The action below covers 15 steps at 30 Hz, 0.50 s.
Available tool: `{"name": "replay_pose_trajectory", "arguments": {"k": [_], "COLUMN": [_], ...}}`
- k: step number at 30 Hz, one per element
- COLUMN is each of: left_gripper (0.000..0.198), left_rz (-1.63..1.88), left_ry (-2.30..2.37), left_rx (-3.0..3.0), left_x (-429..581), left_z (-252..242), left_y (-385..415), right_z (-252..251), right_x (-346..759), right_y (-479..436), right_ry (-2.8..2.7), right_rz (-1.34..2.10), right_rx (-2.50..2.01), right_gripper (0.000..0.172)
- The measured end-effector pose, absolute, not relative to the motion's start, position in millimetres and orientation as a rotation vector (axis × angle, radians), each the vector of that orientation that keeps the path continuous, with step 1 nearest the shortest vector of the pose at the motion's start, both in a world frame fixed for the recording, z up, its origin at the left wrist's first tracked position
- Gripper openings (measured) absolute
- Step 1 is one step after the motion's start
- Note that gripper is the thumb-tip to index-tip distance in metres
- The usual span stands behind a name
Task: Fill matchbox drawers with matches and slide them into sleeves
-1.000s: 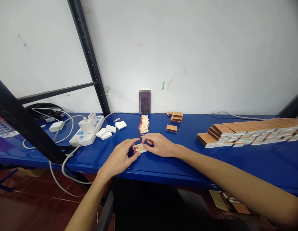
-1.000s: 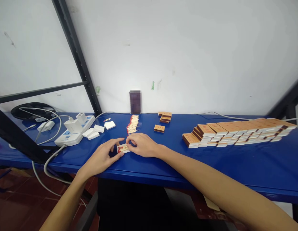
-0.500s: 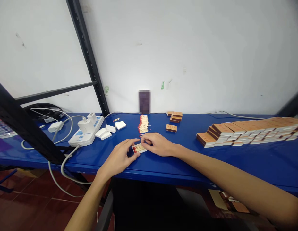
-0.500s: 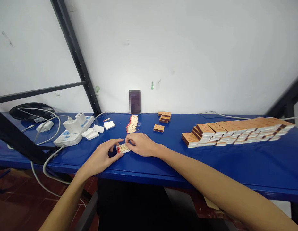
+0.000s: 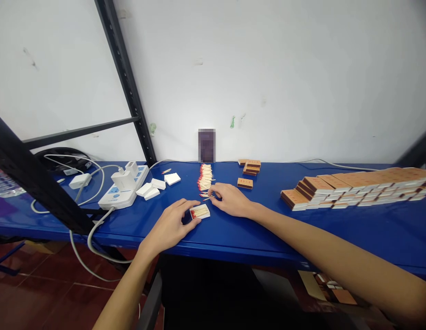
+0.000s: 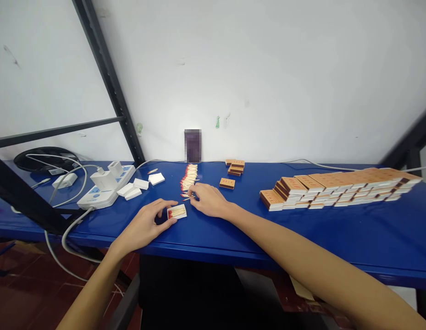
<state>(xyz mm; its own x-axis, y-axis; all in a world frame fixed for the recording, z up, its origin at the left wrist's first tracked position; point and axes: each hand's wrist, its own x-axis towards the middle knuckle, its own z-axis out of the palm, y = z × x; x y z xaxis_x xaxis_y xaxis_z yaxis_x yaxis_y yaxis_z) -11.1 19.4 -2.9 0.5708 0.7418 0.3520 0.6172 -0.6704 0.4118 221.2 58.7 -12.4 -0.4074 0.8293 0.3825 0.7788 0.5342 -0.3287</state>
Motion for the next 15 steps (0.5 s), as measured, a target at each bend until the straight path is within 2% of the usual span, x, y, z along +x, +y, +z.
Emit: {"name": "replay_pose_trajectory", "arguments": {"k": [15], "left_gripper": [0.037], "left_rz": [0.727], "left_ry": [1.130], "left_rx": [2.555], "left_x": [-11.1], "left_z": [-4.2], "left_y": [20.8], "right_z": [-10.4], "right_x": [223.1], "right_y": [58.3], "right_ry": [-2.406], "right_rz": [0.209], "right_rx": [-1.220], "right_gripper": [0.014]}}
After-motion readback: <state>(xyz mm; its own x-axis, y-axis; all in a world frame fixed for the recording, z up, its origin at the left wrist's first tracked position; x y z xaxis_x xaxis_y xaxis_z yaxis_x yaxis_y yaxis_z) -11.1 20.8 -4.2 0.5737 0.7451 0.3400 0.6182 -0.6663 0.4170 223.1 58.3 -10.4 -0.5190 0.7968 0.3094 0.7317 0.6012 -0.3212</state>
